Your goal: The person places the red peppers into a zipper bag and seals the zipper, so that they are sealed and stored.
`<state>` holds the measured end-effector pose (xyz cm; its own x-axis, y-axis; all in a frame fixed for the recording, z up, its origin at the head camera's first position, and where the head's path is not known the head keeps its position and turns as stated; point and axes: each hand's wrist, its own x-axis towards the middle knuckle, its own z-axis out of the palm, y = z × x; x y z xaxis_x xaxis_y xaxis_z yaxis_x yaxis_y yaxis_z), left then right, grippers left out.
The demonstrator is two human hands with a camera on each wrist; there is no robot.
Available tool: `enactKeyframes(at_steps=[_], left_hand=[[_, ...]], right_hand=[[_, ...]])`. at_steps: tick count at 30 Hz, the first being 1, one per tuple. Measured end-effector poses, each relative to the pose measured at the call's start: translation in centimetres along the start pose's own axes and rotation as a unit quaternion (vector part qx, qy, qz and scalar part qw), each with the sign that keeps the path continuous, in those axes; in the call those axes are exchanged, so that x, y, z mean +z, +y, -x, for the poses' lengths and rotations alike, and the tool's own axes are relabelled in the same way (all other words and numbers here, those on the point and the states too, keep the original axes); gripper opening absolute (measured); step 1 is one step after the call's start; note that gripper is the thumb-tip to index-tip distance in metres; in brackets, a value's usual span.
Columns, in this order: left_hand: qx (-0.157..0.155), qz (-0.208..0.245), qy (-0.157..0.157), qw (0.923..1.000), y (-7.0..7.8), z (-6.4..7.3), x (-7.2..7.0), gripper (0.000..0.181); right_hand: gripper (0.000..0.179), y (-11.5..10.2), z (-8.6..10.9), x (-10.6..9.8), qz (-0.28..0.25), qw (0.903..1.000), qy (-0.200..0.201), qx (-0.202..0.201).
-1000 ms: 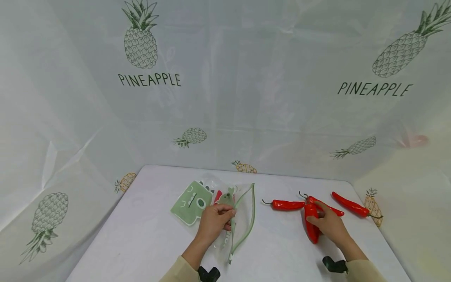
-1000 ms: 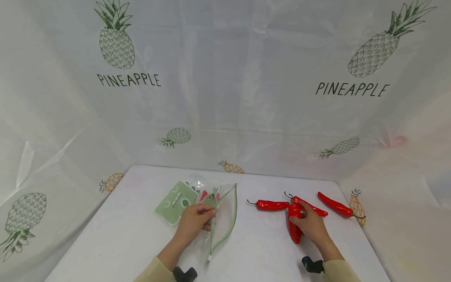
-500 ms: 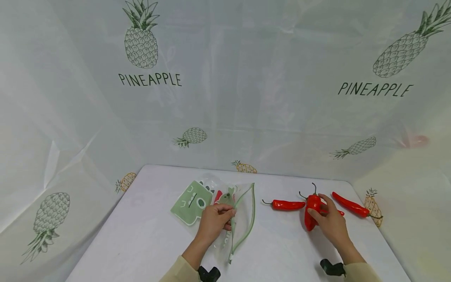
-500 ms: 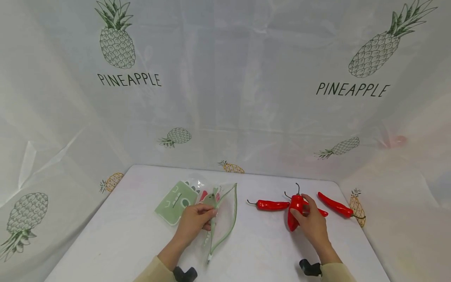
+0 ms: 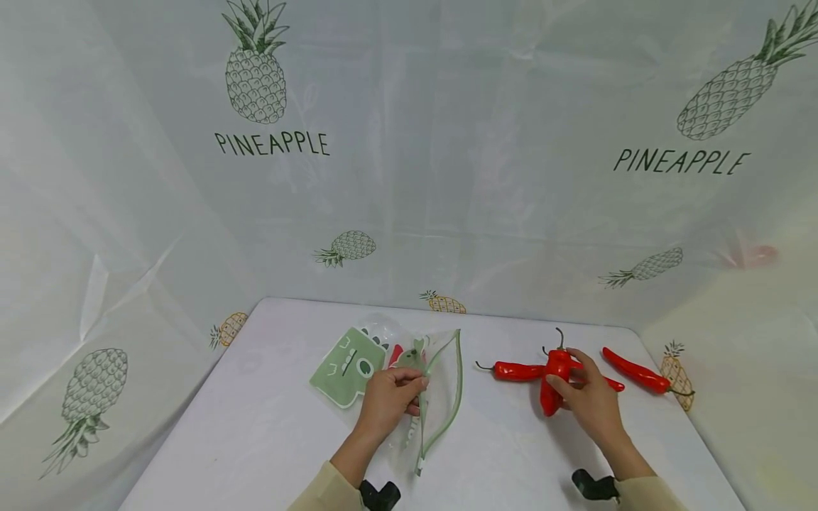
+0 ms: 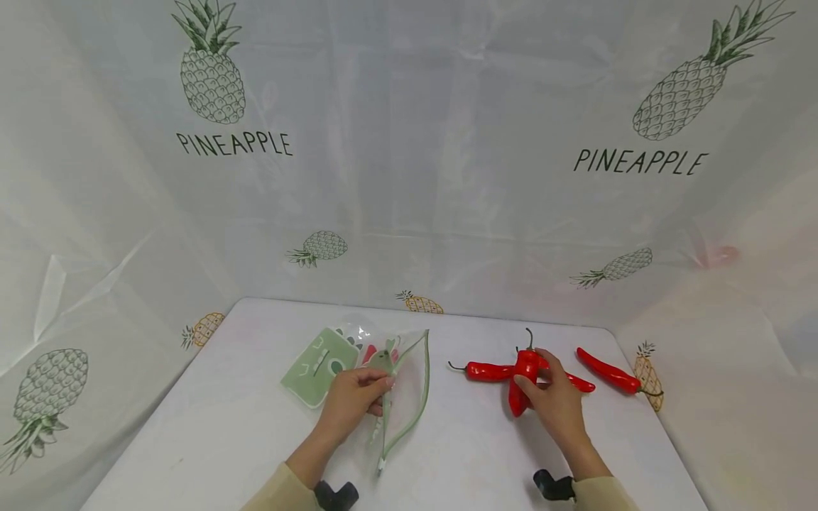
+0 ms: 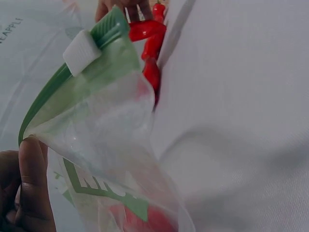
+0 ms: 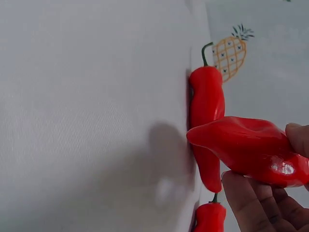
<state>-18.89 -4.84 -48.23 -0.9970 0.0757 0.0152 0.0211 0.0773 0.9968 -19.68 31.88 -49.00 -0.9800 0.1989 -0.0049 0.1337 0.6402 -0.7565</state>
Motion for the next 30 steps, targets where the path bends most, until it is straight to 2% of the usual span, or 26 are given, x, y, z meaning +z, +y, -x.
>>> enactKeyframes(at_steps=[14,30], left_hand=[[-0.001,-0.010,0.004,0.9999,0.0,-0.2,0.0,0.021],[0.001,-0.023,0.006,0.9997,0.1,-0.6,0.0,0.020]], right_hand=[[0.082,-2.0,0.8,1.2,-0.015,0.9989,-0.012,-0.042],[0.083,-5.3,1.6,2.4,-0.029,0.9980,-0.032,-0.047]])
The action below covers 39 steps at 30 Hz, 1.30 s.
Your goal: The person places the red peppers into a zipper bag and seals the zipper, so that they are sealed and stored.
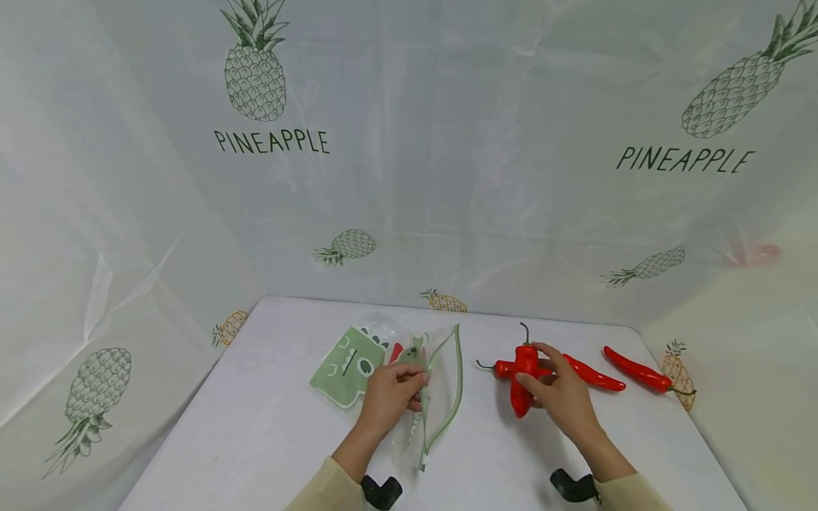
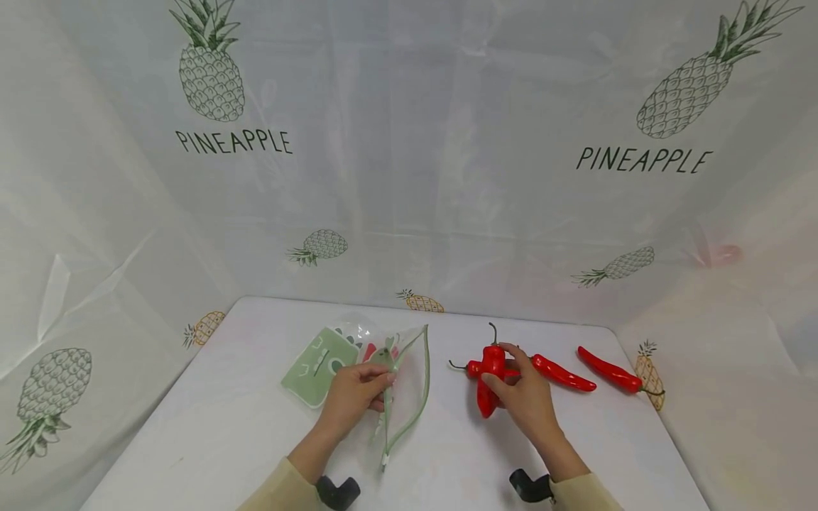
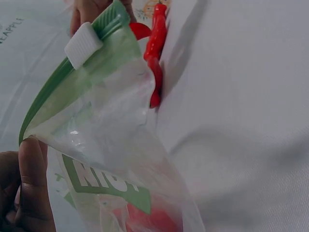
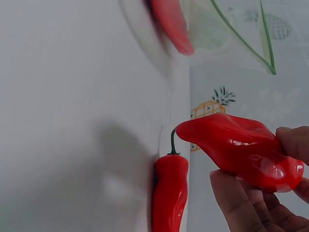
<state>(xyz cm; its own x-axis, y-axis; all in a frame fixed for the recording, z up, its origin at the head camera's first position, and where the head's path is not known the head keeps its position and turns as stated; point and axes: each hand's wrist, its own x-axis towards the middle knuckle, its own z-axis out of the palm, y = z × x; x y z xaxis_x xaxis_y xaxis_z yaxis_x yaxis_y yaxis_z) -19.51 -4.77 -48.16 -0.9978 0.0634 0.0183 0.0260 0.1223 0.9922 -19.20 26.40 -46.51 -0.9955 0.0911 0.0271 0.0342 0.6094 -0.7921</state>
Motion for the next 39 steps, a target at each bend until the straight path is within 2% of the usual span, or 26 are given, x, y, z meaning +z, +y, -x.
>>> enactKeyframes(at_steps=[12,29,39], left_hand=[[0.001,0.000,-0.001,1.0000,0.0,-0.2,0.1,0.021],[0.004,-0.006,0.002,1.0000,0.2,-0.3,0.4,0.022],[0.010,-0.024,-0.015,0.9996,0.8,0.3,0.6,0.024]], right_hand=[[0.079,-2.1,0.9,0.9,-0.031,0.9995,-0.008,0.000],[0.068,-5.7,2.9,3.8,-0.110,0.9913,-0.069,0.019],[0.065,-7.3,3.3,5.5,-0.129,0.9860,-0.105,0.015]])
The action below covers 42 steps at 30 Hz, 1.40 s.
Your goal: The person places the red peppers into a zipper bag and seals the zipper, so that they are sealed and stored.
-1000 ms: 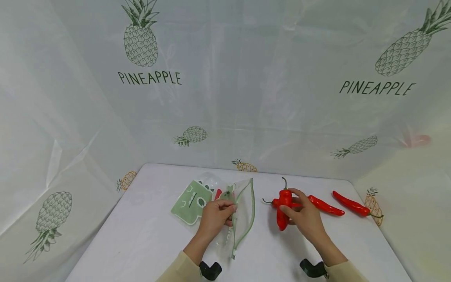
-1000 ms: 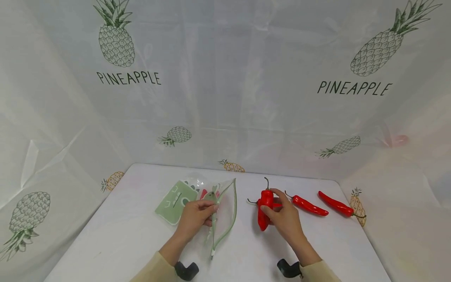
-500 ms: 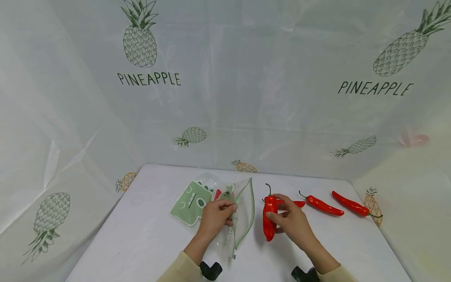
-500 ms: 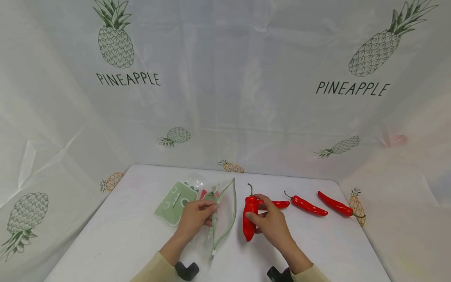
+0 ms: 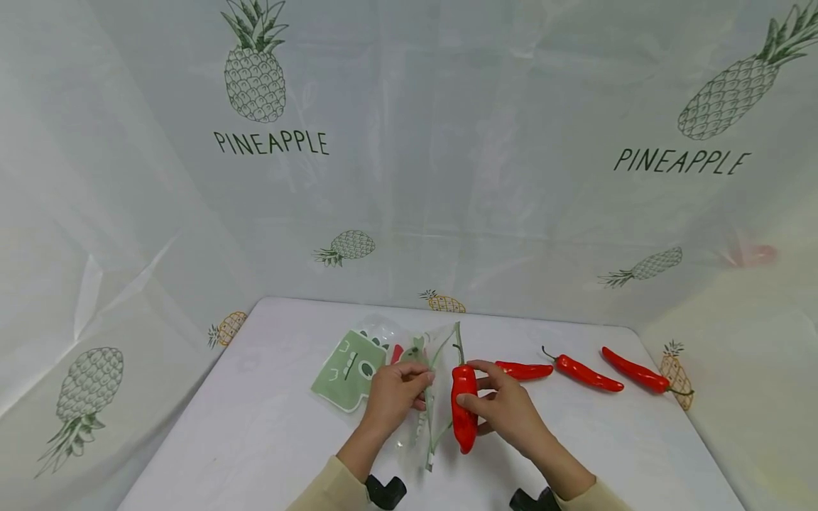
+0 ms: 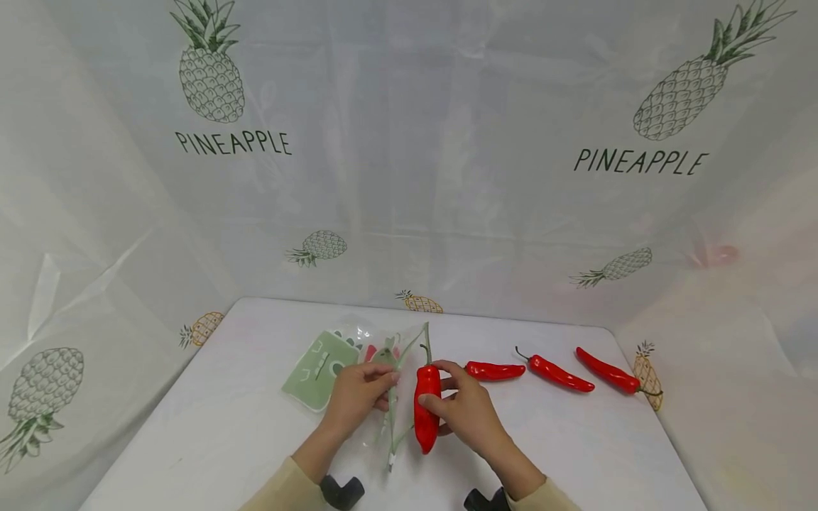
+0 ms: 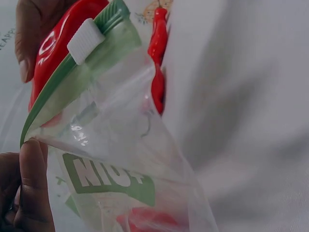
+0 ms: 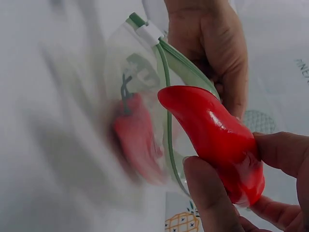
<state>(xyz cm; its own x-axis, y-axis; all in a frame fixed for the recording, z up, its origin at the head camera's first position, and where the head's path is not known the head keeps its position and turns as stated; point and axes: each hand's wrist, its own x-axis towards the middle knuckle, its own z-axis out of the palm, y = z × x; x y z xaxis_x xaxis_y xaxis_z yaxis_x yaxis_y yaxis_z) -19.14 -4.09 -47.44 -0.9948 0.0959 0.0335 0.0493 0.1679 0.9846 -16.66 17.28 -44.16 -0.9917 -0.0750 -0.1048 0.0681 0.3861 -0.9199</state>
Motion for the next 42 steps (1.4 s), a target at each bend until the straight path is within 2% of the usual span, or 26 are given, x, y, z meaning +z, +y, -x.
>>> enactKeyframes(at_steps=[6,10,15,24,28,34,42], left_hand=[[-0.002,-0.009,-0.005,0.9999,0.1,0.4,0.3,0.022],[0.007,-0.008,-0.011,0.9999,0.4,0.7,0.6,0.021],[0.008,-0.008,-0.015,0.9998,0.5,1.0,0.8,0.022],[0.012,0.022,-0.030,0.9992,0.2,1.3,1.4,0.021],[0.014,0.031,-0.024,0.9991,0.4,1.5,1.5,0.021],[0.016,0.042,0.003,0.9990,0.7,1.5,1.4,0.021],[0.023,0.035,0.017,0.9990,0.4,1.1,1.0,0.021]], right_hand=[[0.063,-0.3,-0.4,0.8,0.012,0.9999,-0.011,0.001],[0.064,-0.3,-0.7,1.0,0.012,0.9999,-0.008,0.007],[0.066,-0.5,-1.1,1.2,0.010,0.9999,0.007,0.008],[0.068,-0.5,-2.1,1.6,0.022,0.9991,0.037,0.001],[0.066,-0.2,-2.4,2.3,0.035,0.9984,0.042,-0.014],[0.067,-0.3,-2.0,3.3,0.080,0.9958,0.015,-0.043],[0.069,-0.4,-1.8,3.7,0.080,0.9963,0.015,-0.030]])
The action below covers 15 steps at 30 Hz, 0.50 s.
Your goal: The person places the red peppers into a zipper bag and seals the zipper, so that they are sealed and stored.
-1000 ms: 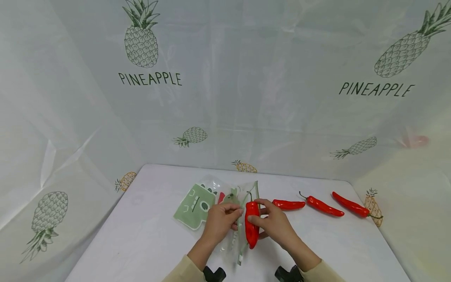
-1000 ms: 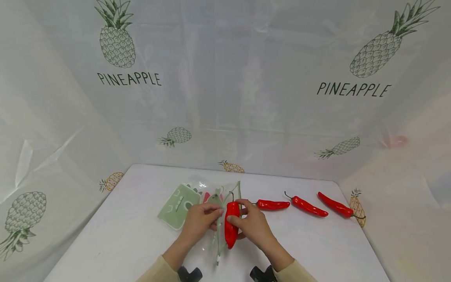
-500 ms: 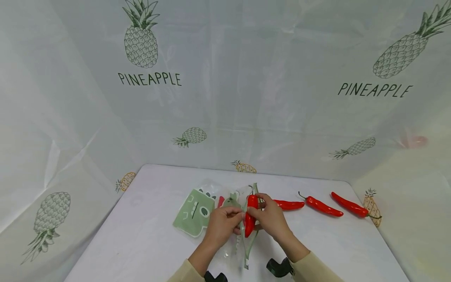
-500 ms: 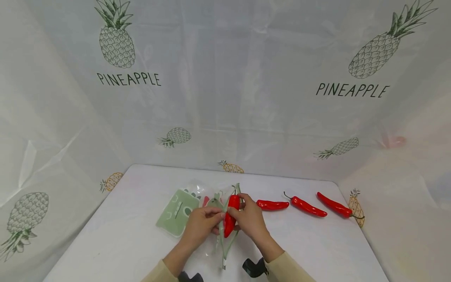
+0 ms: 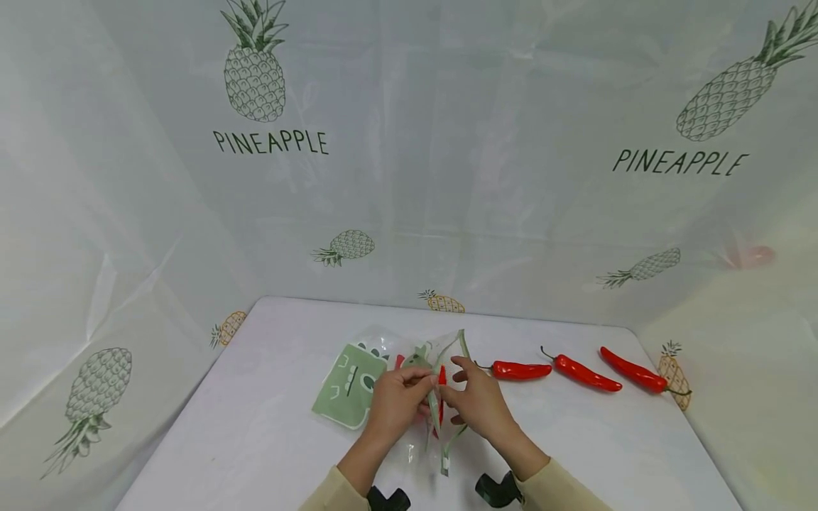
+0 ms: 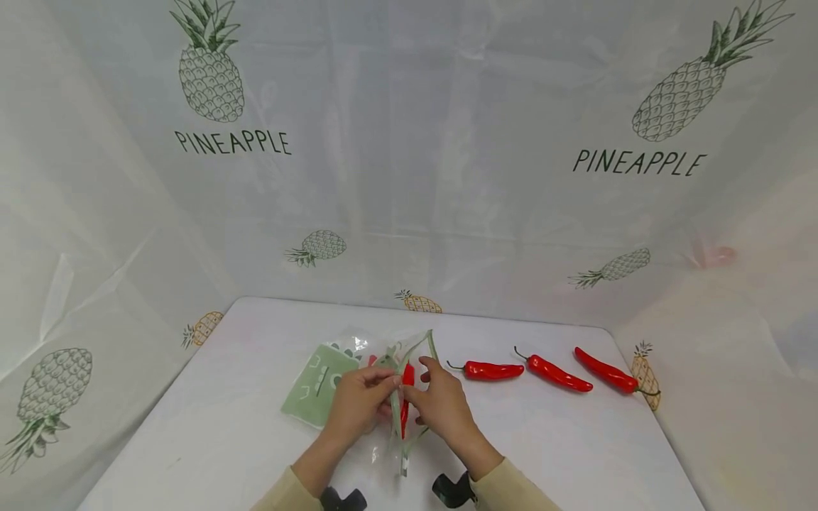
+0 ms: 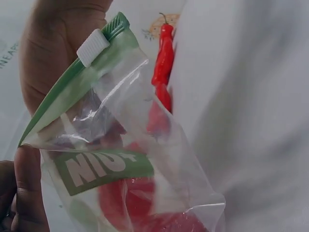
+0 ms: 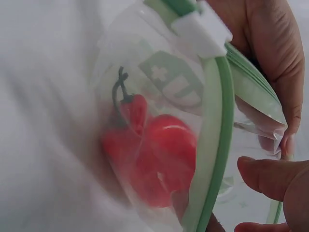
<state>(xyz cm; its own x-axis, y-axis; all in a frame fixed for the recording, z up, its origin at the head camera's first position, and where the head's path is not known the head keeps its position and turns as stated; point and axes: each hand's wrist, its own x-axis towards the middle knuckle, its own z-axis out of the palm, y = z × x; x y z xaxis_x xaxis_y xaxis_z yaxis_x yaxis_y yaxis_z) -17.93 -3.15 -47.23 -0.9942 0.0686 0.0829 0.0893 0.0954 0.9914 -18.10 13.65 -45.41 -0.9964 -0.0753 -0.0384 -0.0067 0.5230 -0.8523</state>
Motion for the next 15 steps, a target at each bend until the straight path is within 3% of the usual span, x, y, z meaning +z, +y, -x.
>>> enactKeyframes(at_steps=[8,15], left_hand=[[0.007,0.015,0.004,0.9999,0.06,-0.20,-0.30,0.021],[-0.001,0.011,0.005,0.9999,-0.12,-0.36,-0.42,0.021]], right_hand=[[0.067,0.17,-0.02,-0.03,0.019,0.9997,0.008,-0.012],[0.062,0.83,-0.16,-0.19,0.002,0.9991,0.016,-0.040]])
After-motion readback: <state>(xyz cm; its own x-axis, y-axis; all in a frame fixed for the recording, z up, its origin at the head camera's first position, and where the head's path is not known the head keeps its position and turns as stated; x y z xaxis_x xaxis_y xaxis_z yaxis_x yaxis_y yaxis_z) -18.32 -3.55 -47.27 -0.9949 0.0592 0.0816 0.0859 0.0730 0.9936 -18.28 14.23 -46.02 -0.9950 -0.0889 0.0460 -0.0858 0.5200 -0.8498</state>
